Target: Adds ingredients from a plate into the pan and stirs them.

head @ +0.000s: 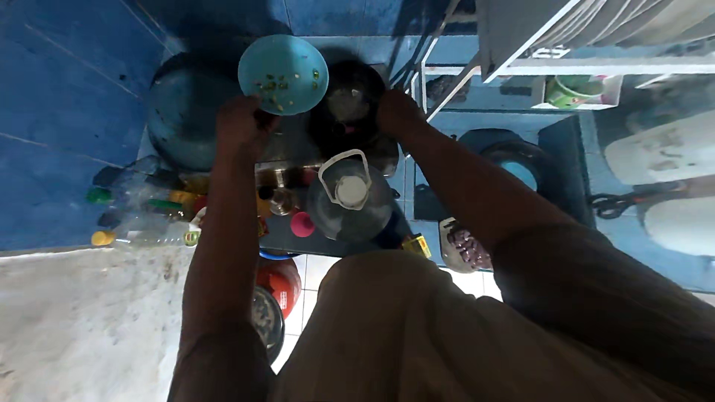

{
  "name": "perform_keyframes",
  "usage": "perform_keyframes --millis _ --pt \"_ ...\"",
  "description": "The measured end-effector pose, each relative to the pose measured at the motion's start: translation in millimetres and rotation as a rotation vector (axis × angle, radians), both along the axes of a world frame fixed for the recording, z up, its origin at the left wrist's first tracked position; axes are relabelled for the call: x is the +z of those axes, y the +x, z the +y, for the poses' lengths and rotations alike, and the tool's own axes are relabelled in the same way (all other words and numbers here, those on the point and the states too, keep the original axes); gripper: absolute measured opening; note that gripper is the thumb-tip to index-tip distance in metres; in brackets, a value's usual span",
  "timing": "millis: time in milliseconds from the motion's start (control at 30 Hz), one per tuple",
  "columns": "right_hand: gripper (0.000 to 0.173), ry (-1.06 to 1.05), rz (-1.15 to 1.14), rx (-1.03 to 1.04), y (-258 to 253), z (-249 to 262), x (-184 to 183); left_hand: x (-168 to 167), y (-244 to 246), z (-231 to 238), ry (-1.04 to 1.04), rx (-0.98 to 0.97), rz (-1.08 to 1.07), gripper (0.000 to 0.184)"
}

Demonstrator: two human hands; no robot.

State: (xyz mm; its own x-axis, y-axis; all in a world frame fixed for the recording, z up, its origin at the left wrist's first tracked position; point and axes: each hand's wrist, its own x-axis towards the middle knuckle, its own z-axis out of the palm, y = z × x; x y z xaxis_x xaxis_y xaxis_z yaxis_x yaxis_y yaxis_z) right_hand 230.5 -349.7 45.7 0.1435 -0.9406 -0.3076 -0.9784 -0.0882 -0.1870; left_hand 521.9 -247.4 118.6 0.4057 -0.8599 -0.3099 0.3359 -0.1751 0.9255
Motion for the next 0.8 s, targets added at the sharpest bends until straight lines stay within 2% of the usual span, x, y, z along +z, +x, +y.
perform_keyframes --millis 167,233,433,600,733,800 --pt "0.038 0.017 -0.012 0.030 -6.6 -10.9 19.5 1.8 -6.2 -3.0 -0.009 -0.048 -0.007 0.031" --pt "0.033 -0.019 -0.015 0.044 -5.2 -4.2 29.2 3.4 -6.9 -2.1 -0.014 -0.040 0.000 0.031" --pt "0.027 -0.008 -0.006 0.118 -9.6 -1.9 8.7 6.6 -8.1 -2.6 0.015 -0.032 -0.033 0.031" --pt "0.029 -0.035 0.008 0.065 -14.4 8.0 24.9 10.0 -7.5 -0.1 0.004 -0.018 -0.025 0.028" --pt "0.026 0.007 -0.029 0.087 -16.7 10.8 19.6 9.0 -6.8 -0.6 0.012 -0.006 -0.022 0.028" --pt "0.026 -0.017 -0.010 0.034 -16.4 6.0 22.9 8.9 -5.3 -1.3 0.024 -0.018 -0.043 0.027"
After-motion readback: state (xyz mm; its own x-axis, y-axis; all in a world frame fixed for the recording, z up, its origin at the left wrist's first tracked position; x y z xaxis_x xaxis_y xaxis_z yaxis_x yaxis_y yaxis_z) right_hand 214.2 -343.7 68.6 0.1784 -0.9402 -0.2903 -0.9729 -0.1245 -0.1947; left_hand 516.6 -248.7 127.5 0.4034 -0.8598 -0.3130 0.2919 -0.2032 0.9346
